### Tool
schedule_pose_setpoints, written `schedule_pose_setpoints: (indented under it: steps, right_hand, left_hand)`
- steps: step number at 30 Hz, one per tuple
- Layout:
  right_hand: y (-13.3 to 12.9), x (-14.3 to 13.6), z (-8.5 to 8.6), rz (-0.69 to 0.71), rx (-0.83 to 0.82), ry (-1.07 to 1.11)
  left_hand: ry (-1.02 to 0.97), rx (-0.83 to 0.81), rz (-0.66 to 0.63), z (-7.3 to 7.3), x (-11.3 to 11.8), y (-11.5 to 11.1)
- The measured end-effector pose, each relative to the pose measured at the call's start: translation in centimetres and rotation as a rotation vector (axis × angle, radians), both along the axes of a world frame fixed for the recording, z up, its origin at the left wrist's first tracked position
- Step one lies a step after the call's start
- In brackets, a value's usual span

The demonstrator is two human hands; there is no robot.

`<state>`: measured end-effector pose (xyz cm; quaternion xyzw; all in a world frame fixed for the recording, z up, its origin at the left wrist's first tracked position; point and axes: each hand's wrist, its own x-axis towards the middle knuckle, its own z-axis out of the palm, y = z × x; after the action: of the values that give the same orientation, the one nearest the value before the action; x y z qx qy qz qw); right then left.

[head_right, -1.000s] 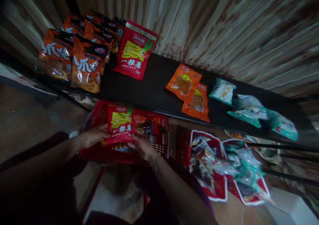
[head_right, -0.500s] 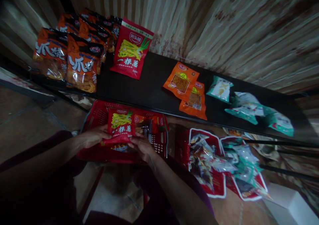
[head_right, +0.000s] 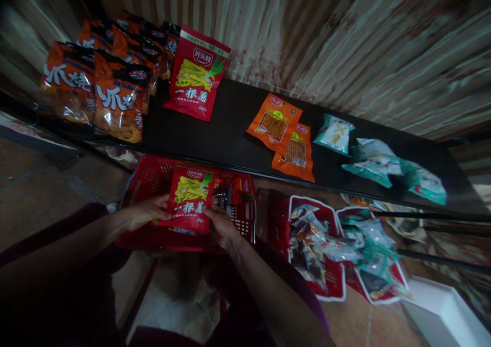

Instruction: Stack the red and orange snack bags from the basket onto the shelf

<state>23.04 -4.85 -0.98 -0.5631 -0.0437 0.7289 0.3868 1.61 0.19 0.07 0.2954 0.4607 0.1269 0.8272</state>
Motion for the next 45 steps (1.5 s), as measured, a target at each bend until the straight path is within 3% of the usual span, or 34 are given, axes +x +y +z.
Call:
schedule_pose_setpoints:
  steps: [5, 10, 12, 15, 21, 24, 28, 32, 34, 36, 39, 42, 45]
  right_hand:
    - [0.2, -0.3, 0.2, 0.014, 0.001, -0.053]
    - [0.2, -0.7, 0.3, 0.050, 0.071, -0.192]
    - [0.2, -0.7, 0.2, 0.086, 0.121, -0.233]
    - [0.3, -0.9, 0.1, 0.171, 0.257, -0.382]
    - [0.1, -1.6, 0.7, 0.491, 0.649, -0.844]
    - [-0.3, -2.1, 1.0, 0.655, 0.781, -0.900]
    - [-0.7, -2.4, 1.2, 0.803, 0.947, -0.924]
    - [-0.8, -2.5, 1.6, 0.908, 1.041, -0.794]
    - [-0.8, -2.4, 1.8, 0.869, 1.009, -0.746]
    - [-0.4, -2.1, 1.8, 0.731, 0.910, -0.777]
    - [0.4, -1.2, 1.5, 0.388, 0.659, -0.808]
    - [1.3, 0.0, 0.9, 0.066, 0.411, -0.703]
    - [1.7, 0.6, 0.7, -0.012, 0.266, -0.470]
  left_hand:
    - [0.074, 0.031, 0.026, -0.2, 0.3, -0.1]
    - [0.470, 0.344, 0.130, -0.4, 0.5, 0.1]
    - [0.476, 0.388, 0.104, -0.3, 0.7, 0.2]
    - [0.264, 0.261, 0.077, 0.3, 1.2, -0.1]
    - [-0.001, 0.045, 0.179, 0.7, 2.3, -1.1]
    - [-0.049, 0.026, 0.243, 0.2, 2.6, -1.2]
    - [0.046, -0.010, 0.322, -0.5, 2.6, -1.1]
    - [0.051, -0.053, 0.443, -1.2, 2.5, -1.0]
    - [0.043, -0.085, 0.470, -1.4, 2.3, -0.9]
    - [0.065, -0.121, 0.471, -1.4, 2.2, -0.9]
    - [0.110, -0.158, 0.470, -1.2, 2.0, -0.8]
    - [0.122, -0.188, 0.458, -0.8, 2.0, -0.7]
    - [0.076, -0.215, 0.430, -0.5, 2.2, -0.8]
